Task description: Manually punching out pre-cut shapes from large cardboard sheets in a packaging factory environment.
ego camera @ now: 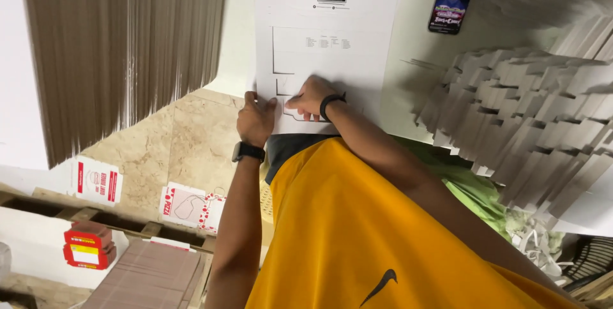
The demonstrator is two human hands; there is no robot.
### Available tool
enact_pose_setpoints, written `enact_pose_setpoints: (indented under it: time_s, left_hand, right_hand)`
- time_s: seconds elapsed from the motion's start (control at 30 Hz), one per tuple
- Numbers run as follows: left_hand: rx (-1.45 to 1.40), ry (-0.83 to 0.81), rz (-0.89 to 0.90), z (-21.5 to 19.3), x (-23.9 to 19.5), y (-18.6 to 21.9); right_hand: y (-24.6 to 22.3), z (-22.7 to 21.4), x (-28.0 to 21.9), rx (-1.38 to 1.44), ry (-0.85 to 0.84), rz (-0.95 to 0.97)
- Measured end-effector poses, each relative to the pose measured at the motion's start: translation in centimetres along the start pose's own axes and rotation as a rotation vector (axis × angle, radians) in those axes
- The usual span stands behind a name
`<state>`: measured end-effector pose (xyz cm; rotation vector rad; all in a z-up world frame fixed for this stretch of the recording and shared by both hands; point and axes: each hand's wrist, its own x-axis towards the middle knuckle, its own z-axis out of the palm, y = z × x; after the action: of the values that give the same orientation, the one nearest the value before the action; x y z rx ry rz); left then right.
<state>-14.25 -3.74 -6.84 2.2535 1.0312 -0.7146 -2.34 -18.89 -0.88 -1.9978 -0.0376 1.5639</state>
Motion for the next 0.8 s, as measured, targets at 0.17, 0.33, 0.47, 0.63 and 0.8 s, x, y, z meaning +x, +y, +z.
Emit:
enact_pose_setpoints:
  time_s: [0.17,0.33,0.47,0.63,0.8]
  left_hand:
    - [0.041,0.150,0.011,-1.9,-4.1,4.3]
    - [-0.024,0.132,0.055,-3.9,-5.4,3.4]
    - [-0.023,0.228,0.157,0.7,-0.7,-0.9]
    - [0.017,0.246,0.097,2.6,-1.5,-0.5]
    - [0.069,0.311,0.142,2.6,-1.9,-0.4]
  right_hand:
    - [-0.4,0.7,-0.2,-0.072,0.038,0.012]
    - [0.0,0.7,0.0,-0.116,-0.030,0.015]
    - [0.9,0.9,0.6,-0.034,0.018,-0.049]
    - [1.8,0.8,1.0,0.084,0.086,-0.061]
    - [1.3,1.0,0.6,0.183,0.137,-0.048]
